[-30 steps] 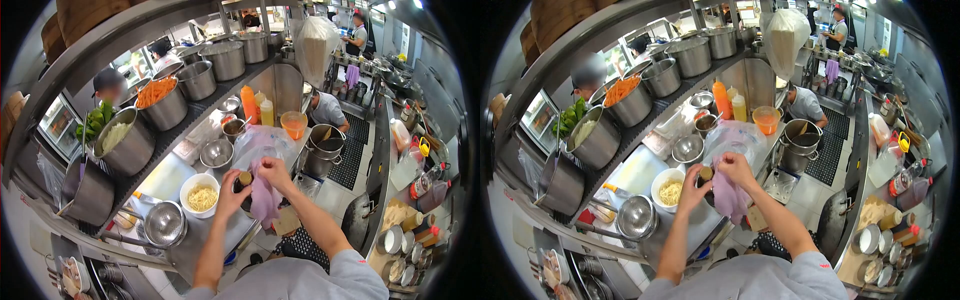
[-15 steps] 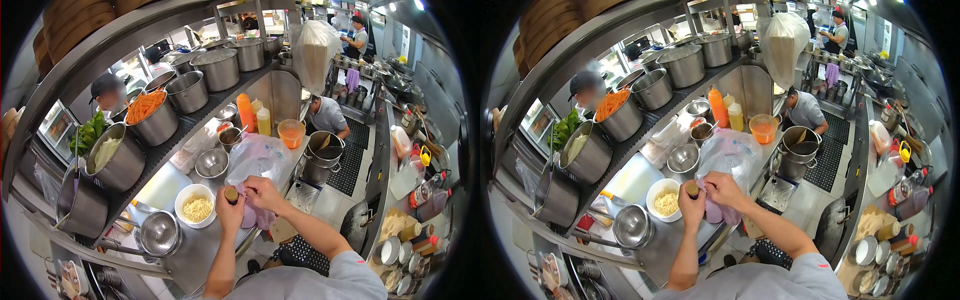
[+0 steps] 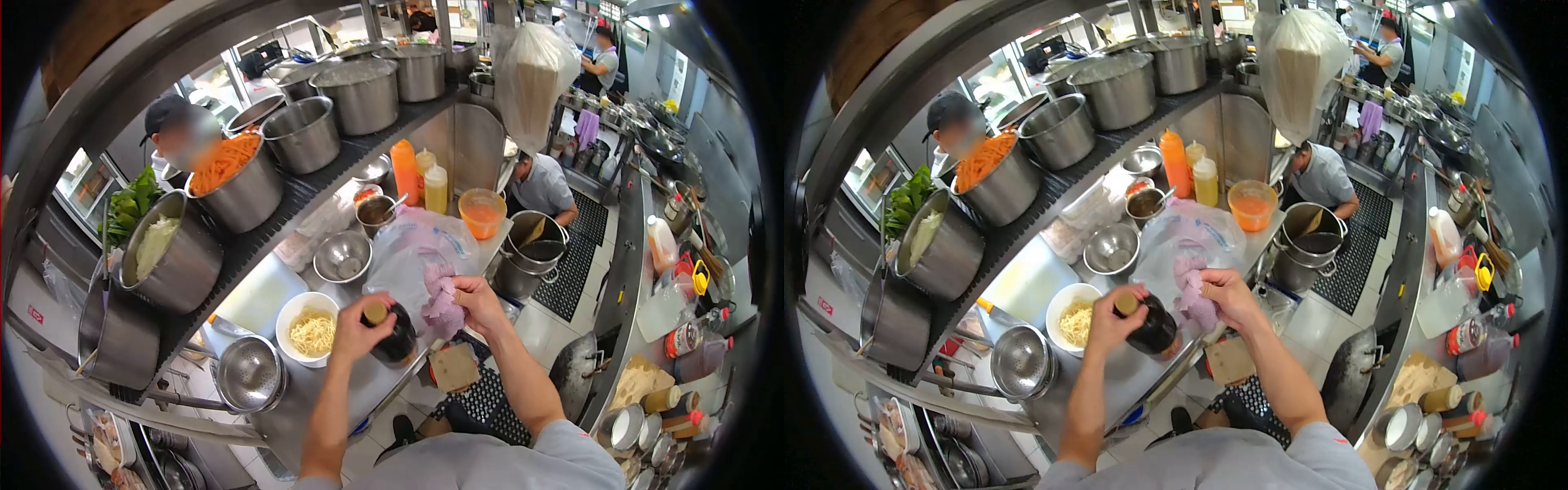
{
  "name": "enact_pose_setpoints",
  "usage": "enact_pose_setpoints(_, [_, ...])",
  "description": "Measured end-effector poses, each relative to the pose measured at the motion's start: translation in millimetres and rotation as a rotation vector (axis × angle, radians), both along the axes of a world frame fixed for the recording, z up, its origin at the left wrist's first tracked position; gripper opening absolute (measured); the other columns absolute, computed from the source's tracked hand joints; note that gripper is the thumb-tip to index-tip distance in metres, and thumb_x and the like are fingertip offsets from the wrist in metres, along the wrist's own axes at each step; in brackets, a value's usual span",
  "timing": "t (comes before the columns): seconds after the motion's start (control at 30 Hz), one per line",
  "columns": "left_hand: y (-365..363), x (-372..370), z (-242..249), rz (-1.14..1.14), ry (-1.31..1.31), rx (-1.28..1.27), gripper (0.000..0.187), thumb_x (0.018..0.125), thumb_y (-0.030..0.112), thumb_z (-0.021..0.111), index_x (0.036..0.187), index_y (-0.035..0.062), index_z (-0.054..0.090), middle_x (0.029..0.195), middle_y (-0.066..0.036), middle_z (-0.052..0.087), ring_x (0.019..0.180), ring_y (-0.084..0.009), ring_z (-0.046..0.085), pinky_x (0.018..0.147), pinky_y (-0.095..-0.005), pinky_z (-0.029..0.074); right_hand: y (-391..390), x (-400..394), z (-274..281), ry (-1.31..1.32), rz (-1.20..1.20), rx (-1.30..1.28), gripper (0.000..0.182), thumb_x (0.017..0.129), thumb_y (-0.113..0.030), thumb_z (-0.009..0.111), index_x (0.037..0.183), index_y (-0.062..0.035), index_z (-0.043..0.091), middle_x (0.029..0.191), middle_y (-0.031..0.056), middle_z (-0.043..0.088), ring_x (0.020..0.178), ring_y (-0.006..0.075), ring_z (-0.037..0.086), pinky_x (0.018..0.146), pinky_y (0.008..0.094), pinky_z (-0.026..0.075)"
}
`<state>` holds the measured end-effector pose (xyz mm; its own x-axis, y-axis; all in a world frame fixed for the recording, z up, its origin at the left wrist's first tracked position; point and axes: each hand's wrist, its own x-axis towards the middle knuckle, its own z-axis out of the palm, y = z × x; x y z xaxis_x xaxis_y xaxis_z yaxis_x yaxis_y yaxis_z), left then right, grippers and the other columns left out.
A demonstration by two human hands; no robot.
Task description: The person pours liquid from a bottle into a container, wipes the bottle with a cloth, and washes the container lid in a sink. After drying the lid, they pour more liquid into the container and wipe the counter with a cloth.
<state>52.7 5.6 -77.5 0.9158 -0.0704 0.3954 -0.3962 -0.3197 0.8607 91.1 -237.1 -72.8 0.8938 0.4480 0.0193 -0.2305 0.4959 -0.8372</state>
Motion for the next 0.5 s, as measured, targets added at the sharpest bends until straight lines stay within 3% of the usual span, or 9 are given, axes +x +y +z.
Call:
enact_pose_setpoints(0.03, [0,0,11,0.017,0.045,0.027,0.03,0.073,0.007,0.075,0.1,0.002,0.064,0.103,-0.01,0.067,0.098,-0.0205,0.064,0.085,-0.0321,0.049,-2,-7,-5,-0.009,-0.037,0.076,0.02,0.085,-0.011,0.068,0.098,0.0043,0.067,0.089,0.0074,0.068,0.072,0.0145,0.063,0.067,0.0294,0.053])
enact_pose_setpoints(0.1, [-13,-5,36,0.322,-0.202,0.227,0.037,0.071,0.01,0.079,0.104,0.0027,0.065,0.106,-0.01,0.063,0.101,-0.0231,0.06,0.084,-0.0333,0.049,-7,-18,-14,-0.025,0.047,0.157,0.02,0.088,-0.006,0.063,0.103,0.0056,0.066,0.093,0.0083,0.068,0.08,0.0142,0.064,0.072,0.0276,0.053])
enact_pose_setpoints(0.2, [-30,-49,54,0.319,-0.278,0.249,0.041,0.069,0.013,0.081,0.106,0.0038,0.066,0.108,-0.01,0.06,0.101,-0.0256,0.058,0.083,-0.0335,0.049,-3,-39,-11,-0.031,0.016,-0.001,0.02,0.087,-0.006,0.063,0.103,0.005,0.067,0.091,0.0056,0.068,0.082,0.0125,0.063,0.073,0.0251,0.05])
enact_pose_setpoints(0.23, [-38,-64,59,0.15,-0.243,0.244,0.038,0.071,0.01,0.079,0.107,0.0048,0.066,0.105,-0.01,0.06,0.097,-0.0249,0.059,0.082,-0.0329,0.049,-3,-48,-15,-0.01,0.036,-0.006,0.02,0.087,-0.006,0.063,0.103,0.005,0.067,0.091,0.0056,0.068,0.082,0.0125,0.063,0.073,0.0251,0.05])
enact_pose_setpoints(0.3, [-53,-83,49,0.029,-0.217,0.198,0.031,0.071,0.006,0.078,0.1,0.0045,0.07,0.1,-0.01,0.063,0.091,-0.0237,0.062,0.077,-0.033,0.051,2,-62,-26,-0.166,0.071,-0.316,0.02,0.087,-0.006,0.064,0.102,0.0048,0.067,0.093,0.0056,0.068,0.083,0.0132,0.063,0.074,0.026,0.05])
enact_pose_setpoints(0.33, [-51,-95,42,0.097,-0.191,0.204,0.031,0.071,0.006,0.078,0.1,0.0045,0.07,0.1,-0.01,0.063,0.091,-0.0237,0.062,0.077,-0.033,0.051,8,-74,-28,-0.158,0.144,-0.31,0.02,0.087,-0.006,0.064,0.102,0.0048,0.067,0.093,0.0056,0.068,0.083,0.0132,0.063,0.074,0.026,0.05])
enact_pose_setpoints(0.4, [-40,-116,28,-0.015,-0.145,0.084,0.023,0.074,0.003,0.074,0.096,0.0058,0.072,0.096,-0.008,0.065,0.085,-0.0205,0.063,0.073,-0.0309,0.052,17,-102,-32,-0.082,0.235,-0.318,0.02,0.086,-0.005,0.064,0.102,0.0046,0.067,0.094,0.0067,0.068,0.083,0.0139,0.063,0.075,0.0277,0.05])
enact_pose_setpoints(0.5, [-4,-169,22,0.254,0.058,-0.009,0.019,0.08,0.002,0.069,0.097,0.008,0.073,0.095,-0.008,0.065,0.08,-0.022,0.064,0.074,-0.0306,0.053,40,-138,-50,0.105,0.37,-0.119,0.02,0.085,-0.005,0.064,0.102,0.004,0.067,0.093,0.0082,0.066,0.082,0.0158,0.063,0.075,0.0285,0.05])
